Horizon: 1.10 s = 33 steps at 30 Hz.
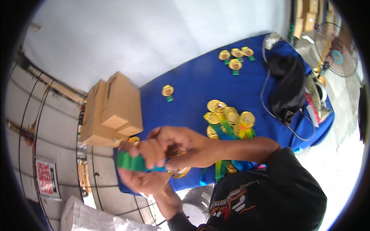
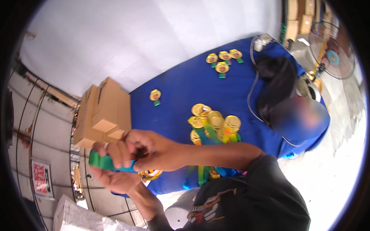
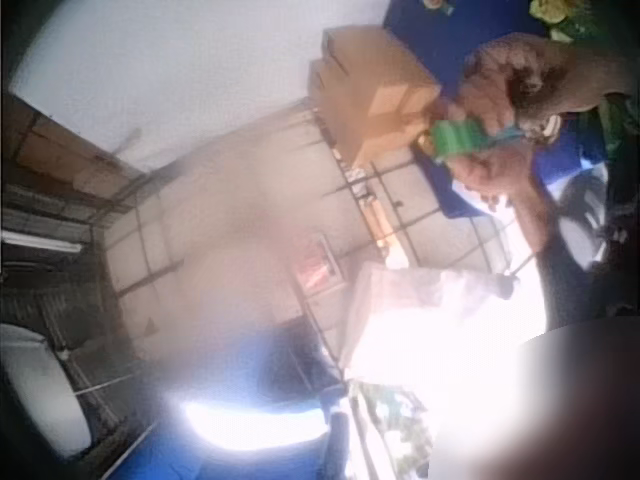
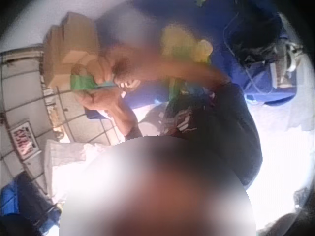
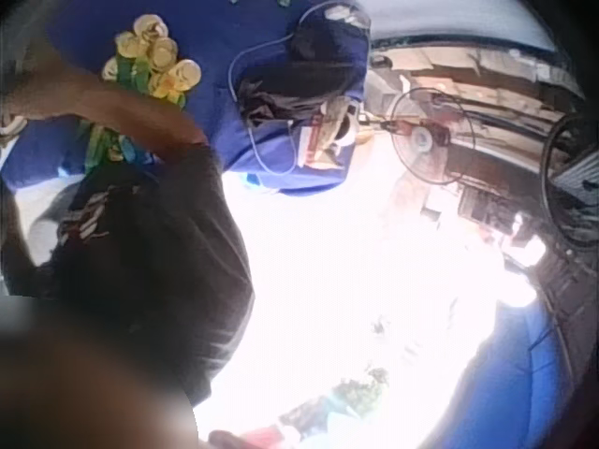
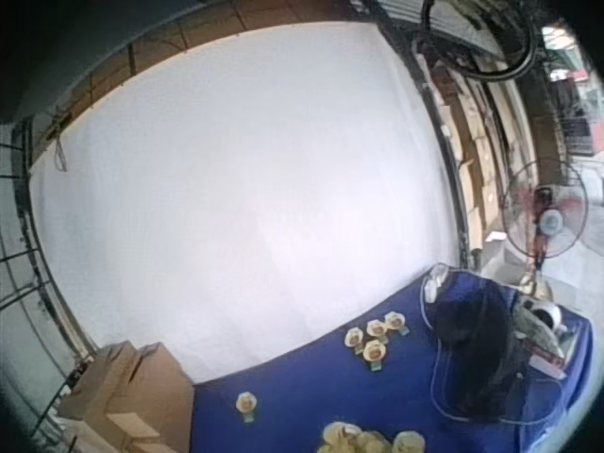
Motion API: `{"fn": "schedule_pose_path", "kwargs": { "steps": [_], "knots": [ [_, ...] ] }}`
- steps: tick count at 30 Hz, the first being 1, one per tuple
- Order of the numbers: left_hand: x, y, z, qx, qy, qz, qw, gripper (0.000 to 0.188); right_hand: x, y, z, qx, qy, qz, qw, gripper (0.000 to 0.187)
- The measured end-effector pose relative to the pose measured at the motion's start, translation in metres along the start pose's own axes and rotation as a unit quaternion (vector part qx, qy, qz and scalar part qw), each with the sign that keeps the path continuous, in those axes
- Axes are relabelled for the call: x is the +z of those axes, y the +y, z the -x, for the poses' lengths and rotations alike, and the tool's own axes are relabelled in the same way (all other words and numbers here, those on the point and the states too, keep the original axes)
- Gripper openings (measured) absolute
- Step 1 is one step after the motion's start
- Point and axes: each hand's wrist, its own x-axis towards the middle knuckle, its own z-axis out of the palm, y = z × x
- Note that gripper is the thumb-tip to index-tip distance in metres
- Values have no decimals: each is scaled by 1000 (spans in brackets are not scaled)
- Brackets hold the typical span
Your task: The person assembles medals by attaching colorful ribbons to gold-colored medallions and applying circular stickers to the front of each medallion. The person handles ribbons, medallions, and sticker sheets, repeatedly threading ribbons through medallion loops and pressing stickers onto the surfaces.
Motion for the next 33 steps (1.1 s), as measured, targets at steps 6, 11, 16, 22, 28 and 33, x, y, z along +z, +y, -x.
{"fn": "schedule_pose_path", "kwargs": {
  "steps": [6, 11, 16, 22, 28, 33],
  "knots": [
    [-4, -3, -7, 40, -94, -214, 971, 58, 3, -3, 4, 84, 13, 38, 996, 30],
    [-11, -3, -7, 29, -102, -336, 936, 59, -11, -17, 4, 102, -44, 207, 972, 28],
    [-7, -7, -5, 114, -181, -501, 839, 73, -24, -19, 3, 108, -98, 235, 961, 25],
    [4, -3, 8, 140, -266, -583, 755, 56, -36, -16, 8, 20, -44, 129, 990, 22],
    [3, -2, 20, 141, -393, -705, 574, 41, -64, -37, 21, 51, -18, 78, 995, 23],
    [-3, -5, 26, 166, -415, -707, 549, 33, -70, -49, 29, 76, 27, 55, 995, 18]
  ]
}}
